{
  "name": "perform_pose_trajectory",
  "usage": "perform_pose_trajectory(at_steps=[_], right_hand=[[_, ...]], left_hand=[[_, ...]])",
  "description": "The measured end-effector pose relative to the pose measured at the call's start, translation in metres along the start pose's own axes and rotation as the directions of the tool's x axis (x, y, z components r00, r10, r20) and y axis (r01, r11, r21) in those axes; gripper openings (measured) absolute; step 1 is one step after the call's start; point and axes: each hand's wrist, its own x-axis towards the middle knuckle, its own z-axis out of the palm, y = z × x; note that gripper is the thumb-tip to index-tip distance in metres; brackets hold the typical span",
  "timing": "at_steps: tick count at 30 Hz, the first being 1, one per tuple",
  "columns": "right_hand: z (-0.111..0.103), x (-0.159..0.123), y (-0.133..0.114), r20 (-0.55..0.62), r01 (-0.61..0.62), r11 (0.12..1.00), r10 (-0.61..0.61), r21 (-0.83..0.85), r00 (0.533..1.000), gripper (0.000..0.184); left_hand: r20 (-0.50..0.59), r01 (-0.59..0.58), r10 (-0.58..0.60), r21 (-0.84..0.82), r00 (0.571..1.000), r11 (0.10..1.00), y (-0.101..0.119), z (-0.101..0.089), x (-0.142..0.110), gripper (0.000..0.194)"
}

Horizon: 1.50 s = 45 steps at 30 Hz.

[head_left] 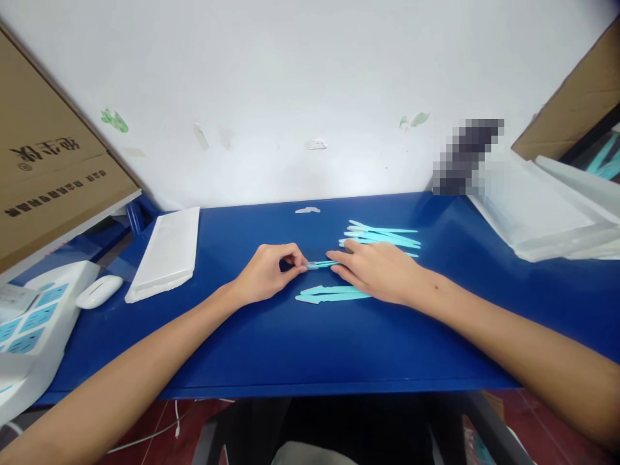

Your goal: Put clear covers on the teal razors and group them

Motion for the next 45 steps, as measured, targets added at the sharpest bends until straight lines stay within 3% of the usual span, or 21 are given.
perform_pose_trajectory(at_steps=[8, 14, 17, 20, 24, 27, 30, 35, 38, 42, 45], right_hand=[[0.0, 0.005, -0.006, 0.01, 0.061, 0.998, -0.061, -0.017, 0.998, 0.036], [-0.001, 0.012, -0.011, -0.026, 0.065, 0.997, -0.064, 0.042, 0.998, 0.034], [0.001, 0.01, -0.006, -0.032, 0.061, 0.986, -0.057, 0.156, 0.998, 0.036], [0.001, 0.007, -0.001, -0.064, 0.094, 0.938, -0.078, 0.333, 0.995, 0.038], [-0.001, 0.006, -0.004, -0.119, 0.149, 0.839, -0.101, 0.524, 0.988, 0.039], [-0.005, 0.006, -0.011, -0.16, 0.168, 0.78, -0.088, 0.602, 0.983, 0.04], [-0.01, 0.005, -0.015, -0.203, 0.192, 0.752, -0.079, 0.63, 0.976, 0.039], [-0.013, 0.003, -0.016, -0.243, 0.224, 0.74, -0.085, 0.634, 0.966, 0.035], [-0.011, 0.004, -0.016, -0.252, 0.228, 0.756, -0.087, 0.613, 0.964, 0.036], [-0.014, 0.005, -0.005, -0.212, 0.177, 0.884, -0.091, 0.432, 0.973, 0.039], [-0.019, 0.005, 0.021, -0.148, 0.036, 0.972, -0.001, 0.232, 0.989, 0.038]], left_hand=[[0.004, 0.02, -0.019, -0.091, 1.0, 0.996, -0.001, 0.002, 0.002, 0.014], [-0.074, 0.077, -0.1, -0.266, 0.992, 0.961, -0.006, 0.008, 0.009, 0.017], [-0.083, 0.042, -0.061, -0.216, 0.995, 0.976, -0.007, 0.007, 0.009, 0.024], [-0.088, 0.019, -0.023, -0.04, 0.996, 0.999, -0.005, 0.005, 0.008, 0.023], [-0.109, -0.092, 0.114, 0.186, 0.987, 0.978, 0.002, 0.007, 0.007, 0.049], [-0.227, -0.07, 0.106, 0.16, 0.968, 0.985, 0.011, 0.009, 0.006, 0.053], [-0.261, -0.037, 0.053, 0.068, 0.964, 0.997, 0.02, 0.009, 0.004, 0.053], [-0.183, 0.006, -0.018, -0.067, 0.983, 0.998, 0.029, 0.009, 0.001, 0.039], [-0.146, 0.009, -0.015, -0.041, 0.989, 0.999, 0.028, 0.009, 0.0, 0.034], [-0.007, -0.017, 0.018, 0.086, 1.0, 0.996, 0.023, 0.007, -0.001, 0.025], [0.047, 0.022, -0.03, 0.147, 0.998, 0.989, 0.013, 0.004, 0.003, 0.031]])
